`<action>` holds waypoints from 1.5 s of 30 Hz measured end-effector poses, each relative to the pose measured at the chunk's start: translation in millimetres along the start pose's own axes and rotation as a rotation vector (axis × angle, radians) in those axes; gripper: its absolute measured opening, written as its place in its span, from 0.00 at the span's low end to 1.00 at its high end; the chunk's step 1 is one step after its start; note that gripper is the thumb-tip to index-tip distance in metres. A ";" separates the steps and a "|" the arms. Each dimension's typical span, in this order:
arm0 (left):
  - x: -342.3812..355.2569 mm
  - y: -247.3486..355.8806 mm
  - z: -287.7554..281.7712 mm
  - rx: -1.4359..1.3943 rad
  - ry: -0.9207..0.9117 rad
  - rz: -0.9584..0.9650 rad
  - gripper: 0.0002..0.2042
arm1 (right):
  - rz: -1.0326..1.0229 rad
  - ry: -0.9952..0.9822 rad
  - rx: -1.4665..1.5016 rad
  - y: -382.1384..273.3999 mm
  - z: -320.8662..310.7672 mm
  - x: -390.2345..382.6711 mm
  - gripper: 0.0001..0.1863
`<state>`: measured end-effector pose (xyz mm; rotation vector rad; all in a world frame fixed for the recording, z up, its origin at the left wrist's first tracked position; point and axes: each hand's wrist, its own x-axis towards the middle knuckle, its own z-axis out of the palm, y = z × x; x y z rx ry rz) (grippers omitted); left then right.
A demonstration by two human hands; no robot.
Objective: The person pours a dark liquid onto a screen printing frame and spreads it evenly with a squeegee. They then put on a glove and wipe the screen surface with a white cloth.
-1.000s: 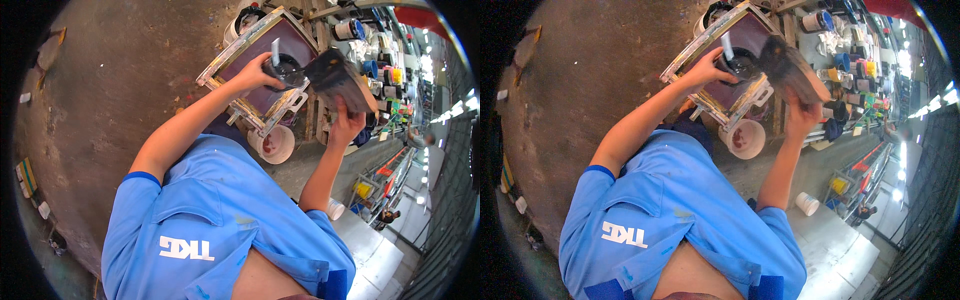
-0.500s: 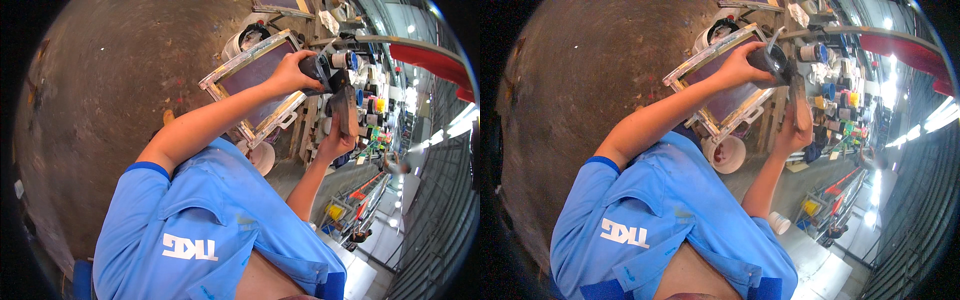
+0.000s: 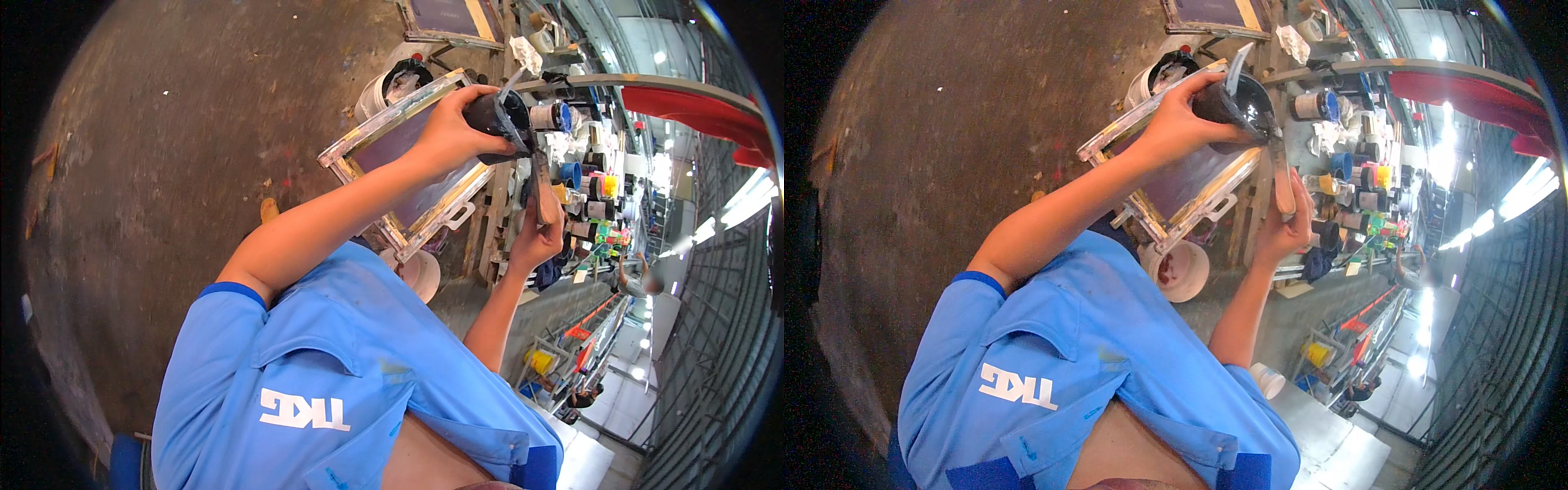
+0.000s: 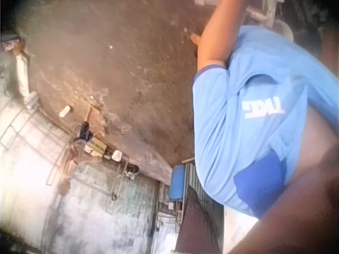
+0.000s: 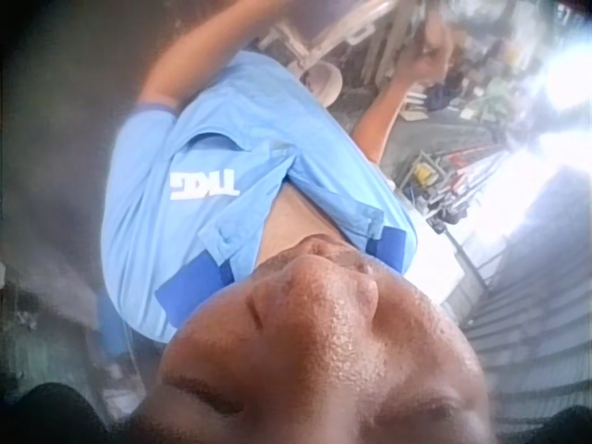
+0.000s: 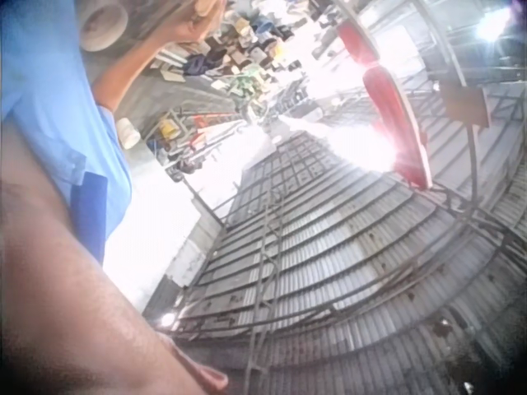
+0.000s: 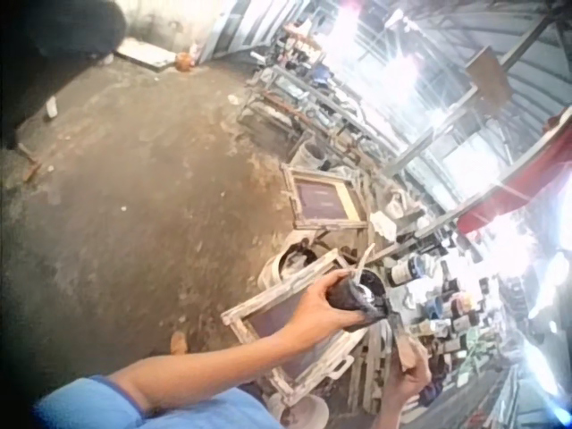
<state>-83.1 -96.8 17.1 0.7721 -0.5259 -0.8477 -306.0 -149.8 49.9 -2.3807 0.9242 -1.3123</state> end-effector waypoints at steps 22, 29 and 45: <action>8.1 -5.8 -48.4 0.000 -0.005 -0.100 0.44 | 0.516 0.282 0.659 15.0 -6.4 4.5 0.24; -14.1 -35.6 -46.6 -0.061 -0.124 -0.249 0.46 | 0.585 0.291 0.976 -18.1 -0.9 16.9 0.29; -8.8 -24.0 -48.9 0.240 -0.126 0.081 0.44 | 0.528 0.259 0.822 -16.9 -9.8 10.2 0.27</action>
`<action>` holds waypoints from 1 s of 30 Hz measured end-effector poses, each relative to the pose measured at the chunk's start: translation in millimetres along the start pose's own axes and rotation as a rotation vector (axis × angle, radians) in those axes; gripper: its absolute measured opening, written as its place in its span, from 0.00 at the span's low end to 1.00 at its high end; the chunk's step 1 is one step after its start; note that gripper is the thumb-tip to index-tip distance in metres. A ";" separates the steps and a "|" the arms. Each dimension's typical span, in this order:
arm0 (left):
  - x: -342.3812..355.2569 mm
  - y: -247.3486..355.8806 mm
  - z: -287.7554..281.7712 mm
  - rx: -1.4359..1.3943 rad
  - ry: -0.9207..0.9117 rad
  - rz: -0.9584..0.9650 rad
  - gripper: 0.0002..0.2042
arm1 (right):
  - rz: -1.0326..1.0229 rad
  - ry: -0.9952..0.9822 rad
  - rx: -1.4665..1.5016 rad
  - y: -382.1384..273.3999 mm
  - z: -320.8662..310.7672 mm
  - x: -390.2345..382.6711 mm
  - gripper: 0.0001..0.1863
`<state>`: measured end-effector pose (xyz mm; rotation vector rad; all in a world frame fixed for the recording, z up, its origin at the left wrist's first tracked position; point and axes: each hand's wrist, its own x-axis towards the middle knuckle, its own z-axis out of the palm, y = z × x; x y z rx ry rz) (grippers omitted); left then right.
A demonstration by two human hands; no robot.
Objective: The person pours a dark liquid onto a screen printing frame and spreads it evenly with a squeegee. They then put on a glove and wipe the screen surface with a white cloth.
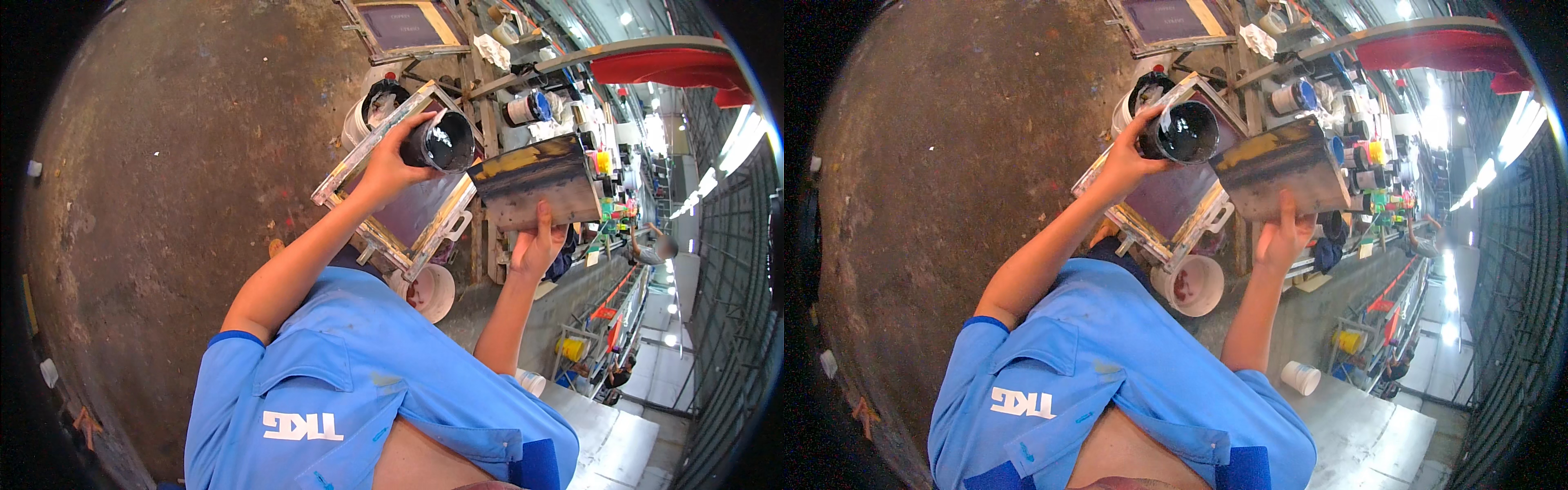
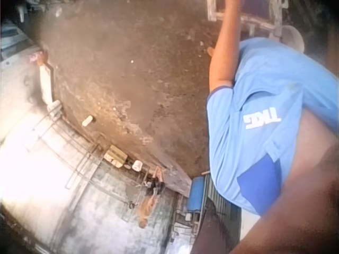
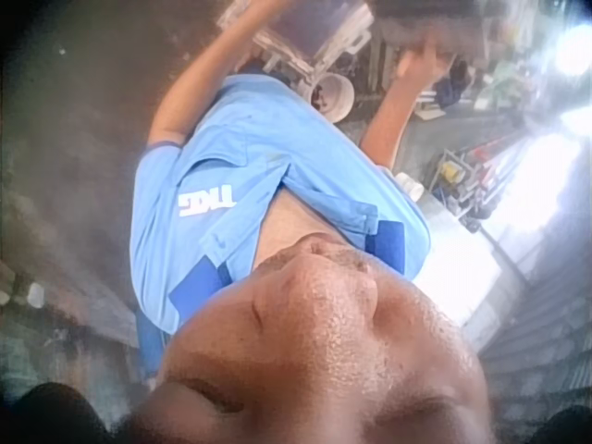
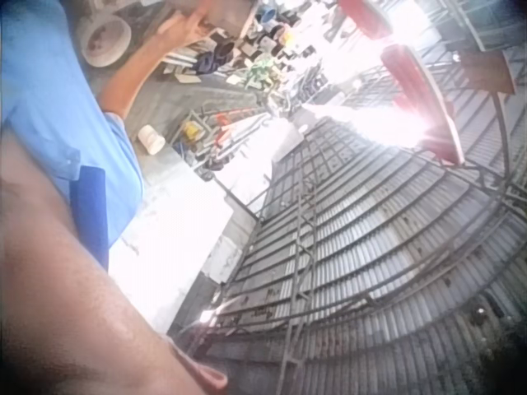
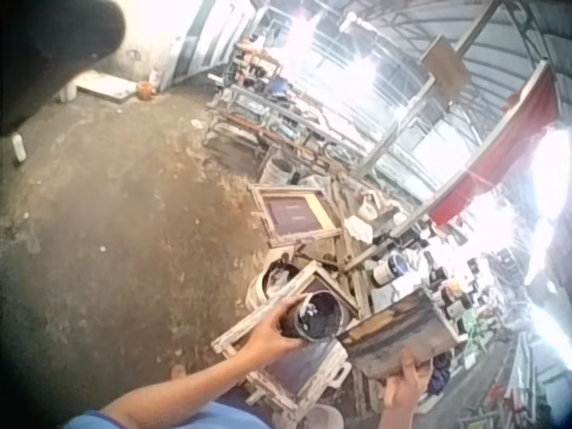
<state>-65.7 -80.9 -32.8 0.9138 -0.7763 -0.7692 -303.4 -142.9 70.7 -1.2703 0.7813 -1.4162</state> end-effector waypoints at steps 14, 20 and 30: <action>18.1 24.0 26.4 0.012 -0.008 0.166 0.41 | 0.032 -0.052 -0.088 19.7 -17.3 -15.7 0.29; 31.0 42.2 40.5 0.031 -0.007 0.248 0.41 | 0.078 -0.050 -0.117 24.3 -24.6 -22.5 0.28; 41.4 67.2 58.2 -0.102 -0.004 0.202 0.43 | 0.117 -0.043 -0.101 30.6 -29.4 -29.3 0.26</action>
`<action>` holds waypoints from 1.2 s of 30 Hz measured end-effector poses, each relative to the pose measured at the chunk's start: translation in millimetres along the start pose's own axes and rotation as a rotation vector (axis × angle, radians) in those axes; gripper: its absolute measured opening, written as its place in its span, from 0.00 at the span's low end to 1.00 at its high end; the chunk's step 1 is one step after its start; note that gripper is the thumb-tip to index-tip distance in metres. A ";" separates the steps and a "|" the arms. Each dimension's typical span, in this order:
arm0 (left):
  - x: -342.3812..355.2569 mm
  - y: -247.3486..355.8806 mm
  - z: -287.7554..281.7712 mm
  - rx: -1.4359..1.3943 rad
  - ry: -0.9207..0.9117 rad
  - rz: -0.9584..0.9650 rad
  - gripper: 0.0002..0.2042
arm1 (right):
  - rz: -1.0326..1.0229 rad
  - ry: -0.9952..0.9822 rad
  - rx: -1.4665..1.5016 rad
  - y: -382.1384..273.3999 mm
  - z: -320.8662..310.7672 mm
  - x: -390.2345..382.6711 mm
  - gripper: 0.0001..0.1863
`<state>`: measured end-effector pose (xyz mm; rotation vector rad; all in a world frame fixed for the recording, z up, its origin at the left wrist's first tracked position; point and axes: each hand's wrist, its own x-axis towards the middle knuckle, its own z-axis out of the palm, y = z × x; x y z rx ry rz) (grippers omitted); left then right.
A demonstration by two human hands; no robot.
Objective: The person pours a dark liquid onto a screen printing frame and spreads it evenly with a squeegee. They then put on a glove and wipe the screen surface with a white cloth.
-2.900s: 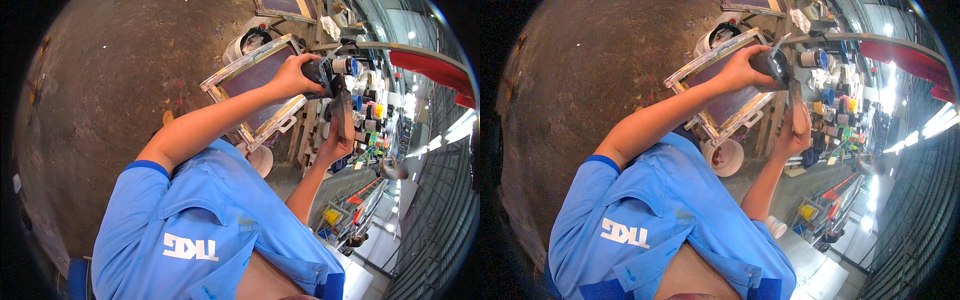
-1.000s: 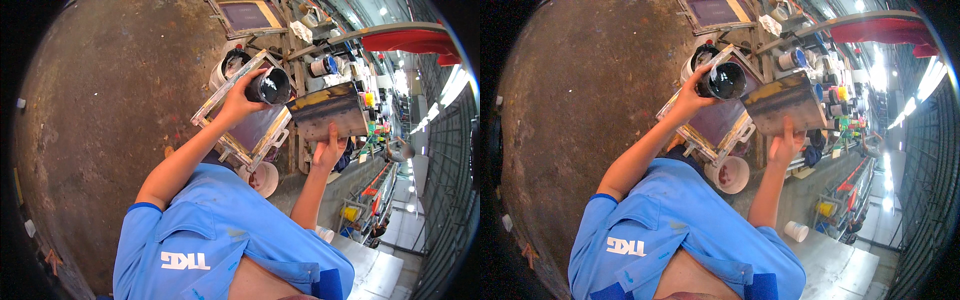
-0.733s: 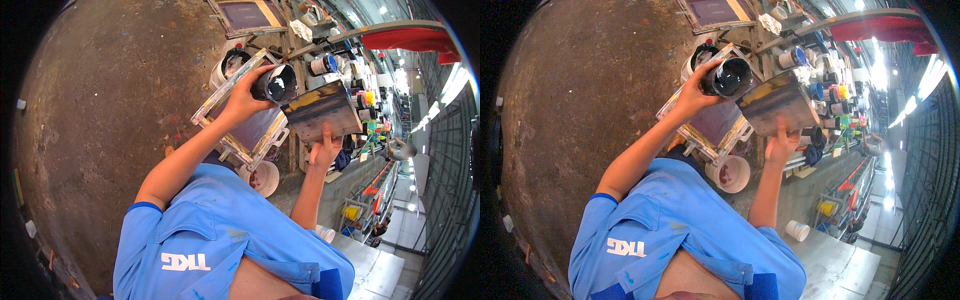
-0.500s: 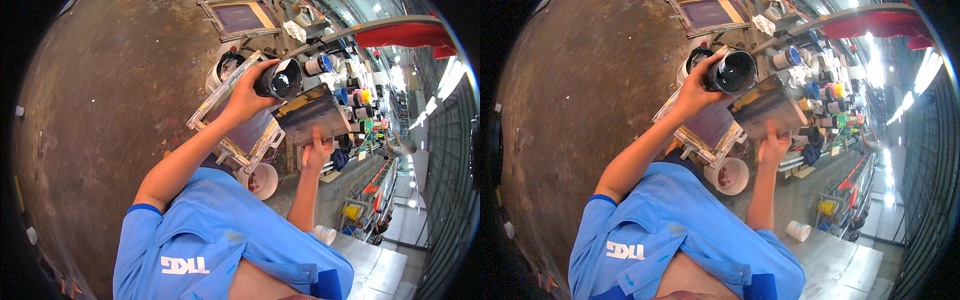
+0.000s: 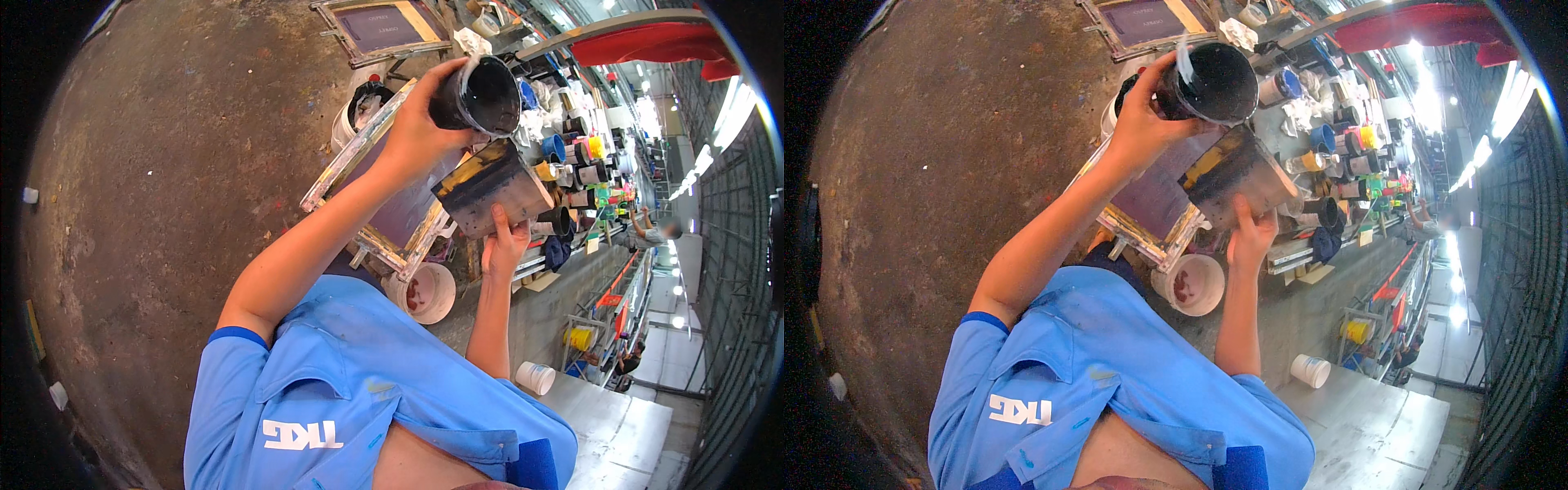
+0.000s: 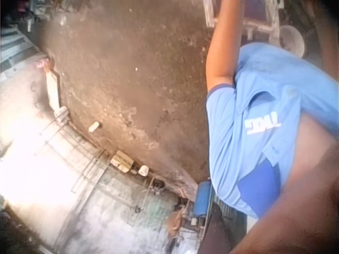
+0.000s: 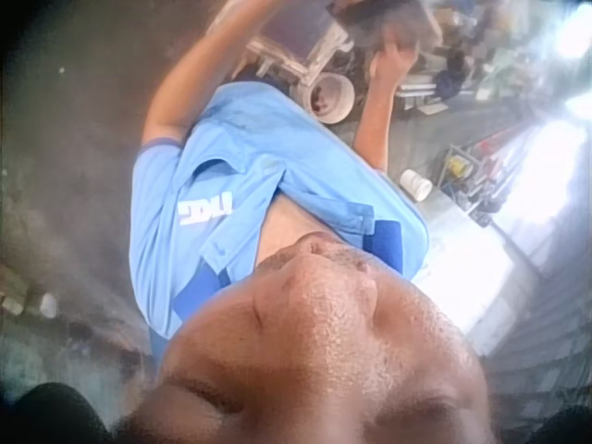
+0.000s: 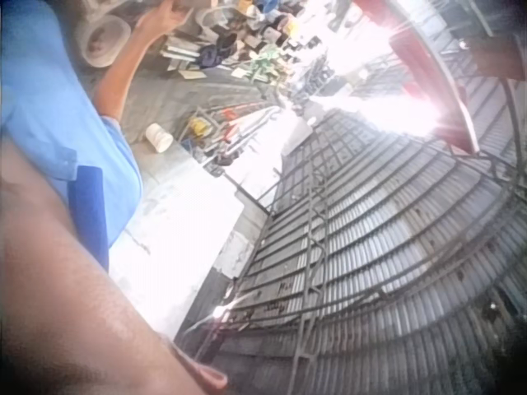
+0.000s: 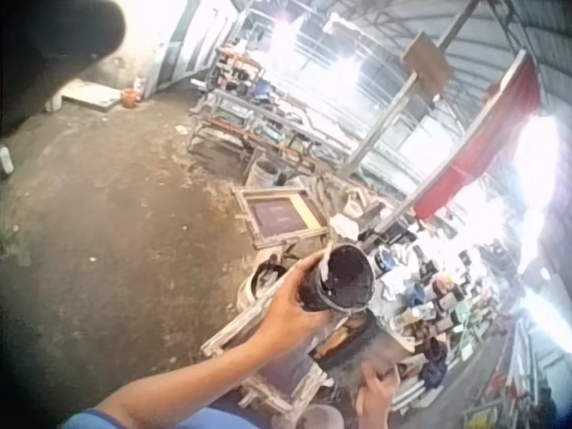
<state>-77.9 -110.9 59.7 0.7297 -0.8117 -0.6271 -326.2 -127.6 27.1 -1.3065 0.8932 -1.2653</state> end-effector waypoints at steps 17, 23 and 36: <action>-69.3 -40.4 -29.8 -0.226 0.085 -0.692 0.44 | -0.371 0.199 -0.036 8.1 29.0 3.7 0.26; -45.2 -46.4 -33.5 0.002 -0.034 -0.451 0.39 | -0.513 0.015 -0.479 1.1 26.4 -4.2 0.15; -39.3 19.5 -76.4 -0.284 0.091 -0.327 0.36 | -0.258 -0.372 -0.795 67.4 -10.1 24.3 0.21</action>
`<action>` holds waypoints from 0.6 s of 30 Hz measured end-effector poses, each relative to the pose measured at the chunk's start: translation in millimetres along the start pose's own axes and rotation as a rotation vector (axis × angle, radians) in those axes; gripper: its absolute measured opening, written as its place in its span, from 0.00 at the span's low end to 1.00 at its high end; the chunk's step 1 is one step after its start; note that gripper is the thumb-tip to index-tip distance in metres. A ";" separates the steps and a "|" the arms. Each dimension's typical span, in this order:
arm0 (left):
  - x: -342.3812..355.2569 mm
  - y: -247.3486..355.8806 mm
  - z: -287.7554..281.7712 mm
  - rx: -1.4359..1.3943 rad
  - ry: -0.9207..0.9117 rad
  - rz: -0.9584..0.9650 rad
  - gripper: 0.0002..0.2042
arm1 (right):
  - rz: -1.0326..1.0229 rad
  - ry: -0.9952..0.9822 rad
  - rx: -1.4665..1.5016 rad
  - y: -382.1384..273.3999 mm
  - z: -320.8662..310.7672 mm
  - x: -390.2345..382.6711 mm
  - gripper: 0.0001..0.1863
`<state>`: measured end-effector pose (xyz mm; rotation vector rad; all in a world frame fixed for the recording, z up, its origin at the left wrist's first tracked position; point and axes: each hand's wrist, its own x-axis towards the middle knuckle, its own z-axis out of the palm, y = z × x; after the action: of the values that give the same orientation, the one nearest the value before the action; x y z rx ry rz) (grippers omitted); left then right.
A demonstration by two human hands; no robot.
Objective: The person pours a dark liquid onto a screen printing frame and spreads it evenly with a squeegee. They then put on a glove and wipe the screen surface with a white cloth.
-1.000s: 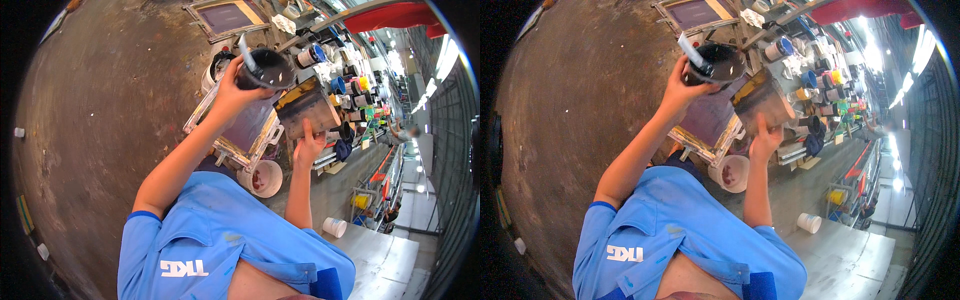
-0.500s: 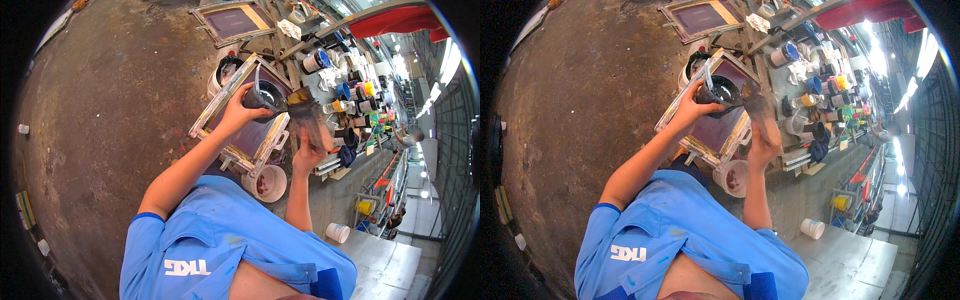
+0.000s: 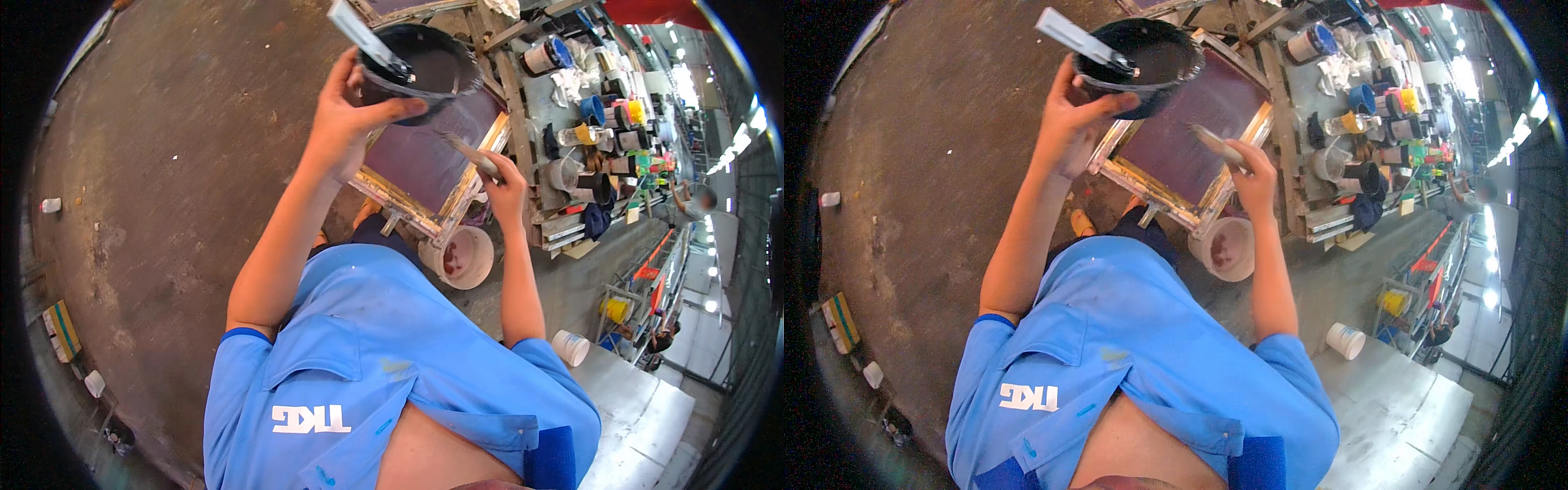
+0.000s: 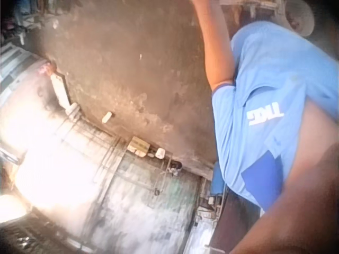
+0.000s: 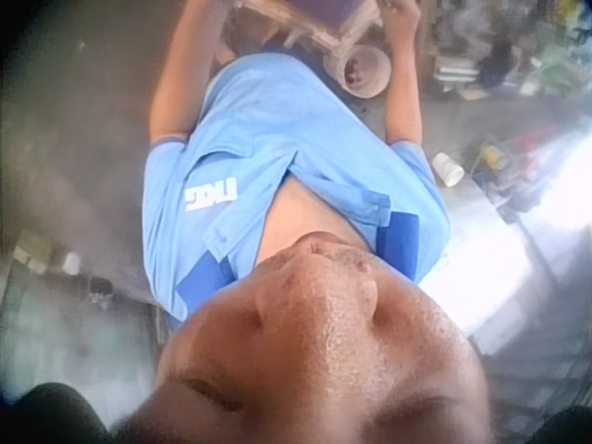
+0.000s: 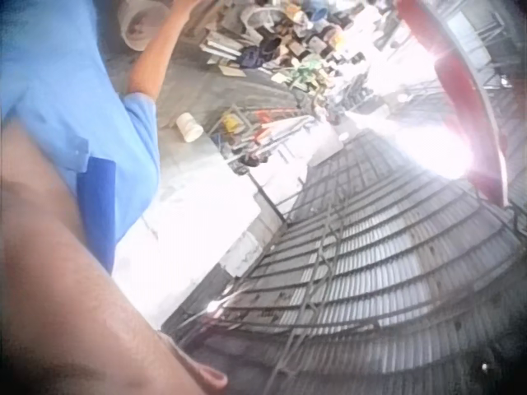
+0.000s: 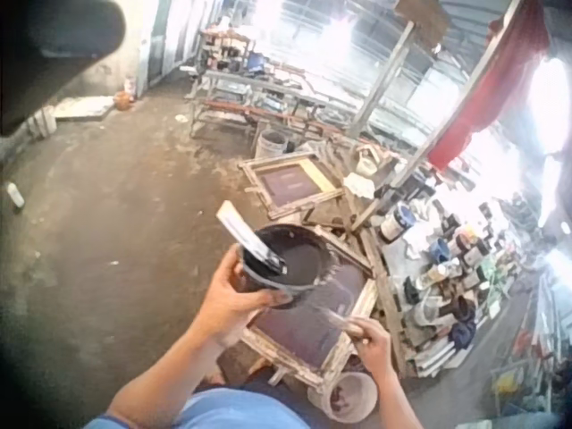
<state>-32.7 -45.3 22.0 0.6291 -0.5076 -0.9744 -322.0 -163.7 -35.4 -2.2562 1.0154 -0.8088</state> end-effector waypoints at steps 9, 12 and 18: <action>-37.4 16.8 -39.2 0.069 0.218 -0.062 0.36 | -0.406 -0.663 -0.312 86.3 121.7 52.3 0.24; -52.5 23.5 -47.9 0.143 0.259 -0.067 0.36 | -0.466 -0.674 -0.352 102.9 146.6 54.0 0.23; -72.1 29.5 -61.8 0.116 0.337 -0.050 0.37 | -0.491 -0.617 -0.335 115.4 164.0 51.8 0.23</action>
<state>-9.1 45.8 -10.1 0.8954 -0.2510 -0.8673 -233.3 -235.0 -208.6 -2.8258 0.3232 -0.0718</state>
